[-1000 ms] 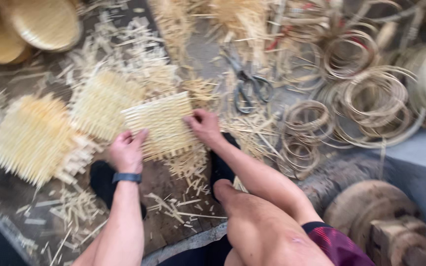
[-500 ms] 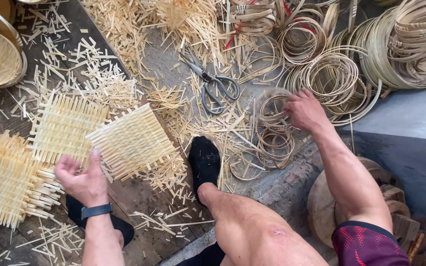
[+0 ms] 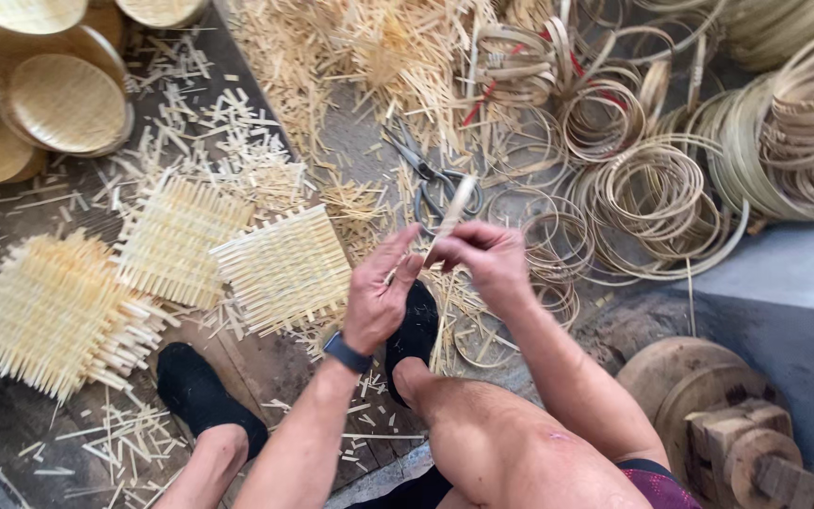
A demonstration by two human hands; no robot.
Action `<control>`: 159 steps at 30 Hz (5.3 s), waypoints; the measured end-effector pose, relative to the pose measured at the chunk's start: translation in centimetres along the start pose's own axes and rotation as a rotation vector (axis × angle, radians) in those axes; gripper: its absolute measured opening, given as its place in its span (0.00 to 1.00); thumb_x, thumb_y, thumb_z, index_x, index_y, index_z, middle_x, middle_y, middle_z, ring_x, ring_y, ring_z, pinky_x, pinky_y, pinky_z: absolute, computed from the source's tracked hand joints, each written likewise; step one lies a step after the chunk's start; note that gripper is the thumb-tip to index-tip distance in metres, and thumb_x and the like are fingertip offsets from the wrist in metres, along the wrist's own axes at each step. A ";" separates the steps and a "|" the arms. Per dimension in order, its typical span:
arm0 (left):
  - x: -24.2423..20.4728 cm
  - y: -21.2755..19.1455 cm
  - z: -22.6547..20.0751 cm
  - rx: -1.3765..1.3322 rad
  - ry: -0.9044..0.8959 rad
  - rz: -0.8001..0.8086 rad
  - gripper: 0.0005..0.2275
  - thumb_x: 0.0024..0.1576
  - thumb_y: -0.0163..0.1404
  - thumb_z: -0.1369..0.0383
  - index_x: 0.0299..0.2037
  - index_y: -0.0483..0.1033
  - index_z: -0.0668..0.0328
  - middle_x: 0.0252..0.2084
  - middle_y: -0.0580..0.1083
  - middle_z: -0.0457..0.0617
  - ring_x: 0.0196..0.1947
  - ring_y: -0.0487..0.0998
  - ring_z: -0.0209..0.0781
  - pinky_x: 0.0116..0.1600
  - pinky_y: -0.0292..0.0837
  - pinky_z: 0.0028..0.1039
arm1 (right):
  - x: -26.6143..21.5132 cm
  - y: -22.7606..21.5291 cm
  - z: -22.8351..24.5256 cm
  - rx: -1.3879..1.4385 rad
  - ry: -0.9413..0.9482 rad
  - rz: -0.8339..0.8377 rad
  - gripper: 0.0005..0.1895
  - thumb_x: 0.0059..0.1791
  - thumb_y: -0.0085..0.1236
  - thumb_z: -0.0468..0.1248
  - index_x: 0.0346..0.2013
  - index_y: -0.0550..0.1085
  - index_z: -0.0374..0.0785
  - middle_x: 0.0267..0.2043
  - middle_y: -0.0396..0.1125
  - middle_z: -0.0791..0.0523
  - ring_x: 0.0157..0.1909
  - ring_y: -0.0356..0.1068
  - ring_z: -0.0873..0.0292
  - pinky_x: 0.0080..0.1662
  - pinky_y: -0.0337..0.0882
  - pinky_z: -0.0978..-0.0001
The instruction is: The person constructs bamboo baskets by weaving strips, trimming edges with shears, and fitting a wooden circular mold.
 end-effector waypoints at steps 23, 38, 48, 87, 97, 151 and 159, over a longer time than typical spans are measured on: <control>-5.5 -6.1 8.8 -0.559 -1.080 -0.130 0.34 0.54 0.31 0.29 0.15 0.60 0.51 0.14 0.57 0.39 0.12 0.51 0.29 0.17 0.41 0.26 | -5.8 17.4 6.0 -0.983 -1.031 0.472 0.09 0.40 0.60 0.29 0.33 0.71 0.35 0.33 0.60 0.54 0.36 0.65 0.53 0.32 0.68 0.62; -2.6 -12.9 3.6 -1.204 -0.600 -0.433 0.14 0.58 0.53 0.58 0.36 0.76 0.63 0.24 0.70 0.46 0.25 0.70 0.36 0.33 0.67 0.28 | -0.8 14.0 6.5 0.060 0.266 0.784 0.21 0.58 0.45 0.44 0.51 0.76 0.28 0.36 0.74 0.54 0.42 0.76 0.59 0.51 0.80 0.61; -0.9 -13.9 2.9 -0.962 -0.763 -0.304 0.10 0.56 0.55 0.70 0.22 0.71 0.58 0.14 0.63 0.38 0.09 0.54 0.25 0.14 0.47 0.18 | 1.1 16.1 4.9 0.008 0.403 0.803 0.25 0.57 0.54 0.52 0.34 0.77 0.29 0.21 0.62 0.59 0.23 0.59 0.65 0.28 0.63 0.71; -6.7 -22.8 20.7 0.471 -0.788 -0.443 0.08 0.41 0.69 0.72 0.31 0.86 0.55 0.30 0.82 0.49 0.29 0.83 0.37 0.40 0.78 0.25 | 4.9 17.5 -9.9 -0.712 0.110 0.081 0.10 0.43 0.71 0.40 0.37 0.84 0.43 0.32 0.78 0.55 0.32 0.76 0.62 0.39 0.77 0.68; -6.4 -22.9 21.0 0.440 -0.744 -0.347 0.08 0.47 0.68 0.64 0.32 0.87 0.55 0.29 0.82 0.47 0.27 0.82 0.36 0.37 0.76 0.25 | 6.1 17.8 -9.9 -0.730 0.069 0.155 0.09 0.42 0.73 0.40 0.34 0.84 0.42 0.31 0.78 0.54 0.31 0.76 0.63 0.39 0.76 0.67; -0.9 -12.6 11.3 0.666 0.087 0.032 0.06 0.55 0.57 0.78 0.36 0.75 0.55 0.31 0.73 0.46 0.33 0.72 0.38 0.39 0.72 0.28 | 10.3 0.9 8.0 -1.708 -0.267 0.422 0.17 0.54 0.56 0.50 0.37 0.82 0.41 0.38 0.76 0.49 0.40 0.75 0.52 0.47 0.77 0.56; -5.7 -9.7 10.8 0.957 0.182 0.021 0.21 0.50 0.62 0.65 0.54 0.74 0.55 0.59 0.72 0.59 0.59 0.73 0.55 0.63 0.71 0.43 | 11.5 -1.9 -12.2 -1.387 -0.058 0.260 0.33 0.45 0.68 0.48 0.58 0.69 0.33 0.56 0.65 0.41 0.60 0.63 0.42 0.60 0.65 0.50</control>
Point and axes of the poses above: each hand's wrist, its own x-axis towards the middle knuckle, its own y-axis out of the palm, z = x × y, the point moved 8 cm from there along x, towards the middle knuckle
